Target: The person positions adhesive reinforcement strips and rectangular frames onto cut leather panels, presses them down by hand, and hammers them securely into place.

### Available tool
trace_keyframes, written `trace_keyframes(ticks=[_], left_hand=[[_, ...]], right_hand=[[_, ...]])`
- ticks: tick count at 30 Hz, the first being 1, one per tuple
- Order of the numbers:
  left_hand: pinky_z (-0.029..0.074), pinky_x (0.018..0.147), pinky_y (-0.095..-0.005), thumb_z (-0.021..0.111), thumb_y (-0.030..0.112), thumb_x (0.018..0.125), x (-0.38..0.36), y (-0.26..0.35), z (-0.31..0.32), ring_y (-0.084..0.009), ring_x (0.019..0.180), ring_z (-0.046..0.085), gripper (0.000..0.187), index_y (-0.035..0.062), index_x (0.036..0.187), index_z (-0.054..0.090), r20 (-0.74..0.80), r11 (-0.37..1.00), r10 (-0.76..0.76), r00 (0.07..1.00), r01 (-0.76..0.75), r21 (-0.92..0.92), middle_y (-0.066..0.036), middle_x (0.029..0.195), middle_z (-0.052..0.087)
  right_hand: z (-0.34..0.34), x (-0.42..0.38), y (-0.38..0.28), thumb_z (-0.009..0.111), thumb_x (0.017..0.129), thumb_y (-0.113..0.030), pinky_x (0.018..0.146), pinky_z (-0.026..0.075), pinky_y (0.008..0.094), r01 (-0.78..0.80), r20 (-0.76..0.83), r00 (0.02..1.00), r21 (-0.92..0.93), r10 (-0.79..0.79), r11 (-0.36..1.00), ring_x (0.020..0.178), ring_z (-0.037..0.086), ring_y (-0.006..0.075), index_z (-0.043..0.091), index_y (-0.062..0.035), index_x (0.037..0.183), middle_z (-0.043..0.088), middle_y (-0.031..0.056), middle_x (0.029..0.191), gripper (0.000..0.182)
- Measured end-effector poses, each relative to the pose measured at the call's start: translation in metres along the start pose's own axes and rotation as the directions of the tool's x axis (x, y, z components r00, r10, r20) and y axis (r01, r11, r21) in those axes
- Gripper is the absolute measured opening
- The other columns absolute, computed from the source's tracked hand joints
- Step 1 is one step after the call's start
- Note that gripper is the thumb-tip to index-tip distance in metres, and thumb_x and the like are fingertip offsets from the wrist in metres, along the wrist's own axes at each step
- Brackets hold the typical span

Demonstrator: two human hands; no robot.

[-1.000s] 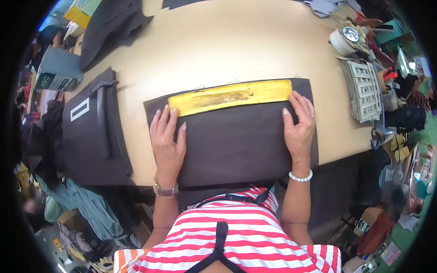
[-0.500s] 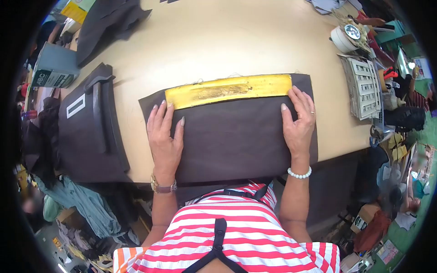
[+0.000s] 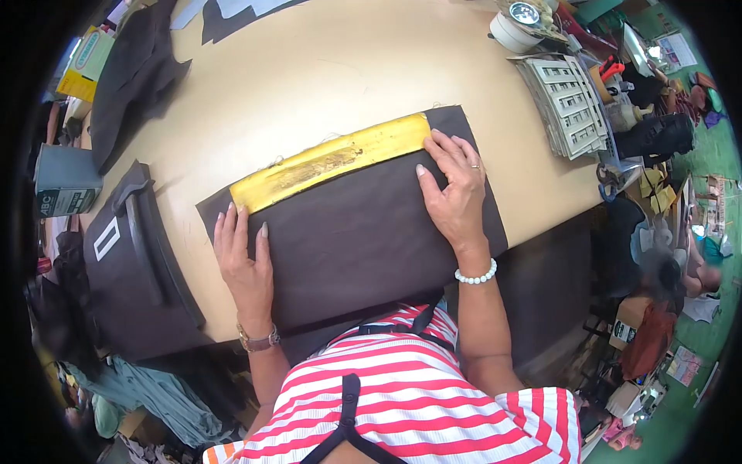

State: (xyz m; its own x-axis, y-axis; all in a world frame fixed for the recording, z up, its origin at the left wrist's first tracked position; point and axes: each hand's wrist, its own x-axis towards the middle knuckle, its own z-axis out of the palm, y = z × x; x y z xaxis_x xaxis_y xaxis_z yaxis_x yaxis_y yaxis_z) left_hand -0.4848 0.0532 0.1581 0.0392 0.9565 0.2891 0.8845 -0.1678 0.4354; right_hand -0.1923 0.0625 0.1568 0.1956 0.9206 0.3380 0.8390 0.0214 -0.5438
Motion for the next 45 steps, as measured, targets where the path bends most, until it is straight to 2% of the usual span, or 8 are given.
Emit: trace_keyframes(ticks=[18,21,27,41,44,45], left_hand=[[0.034,0.103,-0.0462,0.066,0.009,0.083,-0.0003,-0.0015,0.0007,-0.039,0.125,0.043,0.042,0.0015,0.123,0.058,-0.005,1.0,-0.005,1.0,0.005,-0.029,-0.019,0.129,0.053],[0.034,0.103,-0.0464,0.065,0.009,0.084,0.0002,-0.0006,0.0003,-0.0392,0.125,0.043,0.04,0.0014,0.122,0.058,-0.002,1.0,-0.007,1.0,0.007,-0.016,-0.02,0.129,0.053],[0.036,0.103,-0.044,0.064,0.01,0.085,0.0009,-0.0013,-0.0008,-0.0371,0.125,0.044,0.038,0.0035,0.122,0.059,-0.011,1.0,0.0,1.0,-0.001,-0.011,-0.017,0.13,0.054],[0.036,0.104,-0.0439,0.064,0.01,0.085,0.0008,-0.0008,-0.0003,-0.0372,0.125,0.044,0.036,0.0032,0.12,0.061,0.0,1.0,-0.001,1.0,0.001,0.012,-0.017,0.13,0.053],[0.035,0.104,-0.0454,0.062,0.012,0.086,0.001,0.0033,-0.0011,-0.0373,0.126,0.043,0.035,0.0036,0.12,0.061,0.011,0.998,-0.01,1.0,0.009,0.065,-0.017,0.132,0.051],[0.034,0.104,-0.0463,0.061,0.012,0.087,0.0015,0.0055,-0.0019,-0.0374,0.126,0.043,0.035,0.0038,0.121,0.06,0.016,0.996,-0.013,1.0,0.012,0.09,-0.017,0.133,0.05]], right_hand=[[0.001,0.0005,0.0005,0.067,0.078,-0.012,0.101,0.037,0.0424,0.015,-0.016,1.0,0.002,-0.015,1.0,0.117,0.05,0.0329,0.066,-0.0046,0.111,0.062,0.0086,0.121,0.034],[0.0026,-0.0004,0.001,0.067,0.078,-0.011,0.101,0.038,0.0423,0.031,-0.022,0.999,-0.041,-0.032,0.999,0.116,0.051,0.0332,0.066,-0.0048,0.111,0.062,0.0091,0.12,0.033],[0.0038,0.0006,0.0038,0.065,0.08,-0.008,0.102,0.037,0.0427,0.074,-0.014,0.997,-0.068,-0.075,0.995,0.116,0.051,0.0352,0.065,-0.0024,0.113,0.062,0.0125,0.12,0.033],[0.0033,0.0007,0.001,0.064,0.082,-0.006,0.104,0.036,0.0425,0.06,0.016,0.998,-0.056,-0.059,0.997,0.119,0.05,0.0344,0.063,-0.0008,0.115,0.06,0.012,0.124,0.034],[0.0035,0.0012,-0.0003,0.063,0.083,-0.009,0.103,0.036,0.042,0.071,0.015,0.997,-0.069,-0.071,0.995,0.119,0.05,0.0346,0.063,0.0001,0.115,0.06,0.0132,0.123,0.033],[0.003,0.0023,-0.0039,0.063,0.084,-0.011,0.103,0.036,0.0421,0.116,0.016,0.993,-0.156,-0.114,0.981,0.118,0.05,0.0346,0.064,0.0001,0.114,0.061,0.0137,0.122,0.031]])
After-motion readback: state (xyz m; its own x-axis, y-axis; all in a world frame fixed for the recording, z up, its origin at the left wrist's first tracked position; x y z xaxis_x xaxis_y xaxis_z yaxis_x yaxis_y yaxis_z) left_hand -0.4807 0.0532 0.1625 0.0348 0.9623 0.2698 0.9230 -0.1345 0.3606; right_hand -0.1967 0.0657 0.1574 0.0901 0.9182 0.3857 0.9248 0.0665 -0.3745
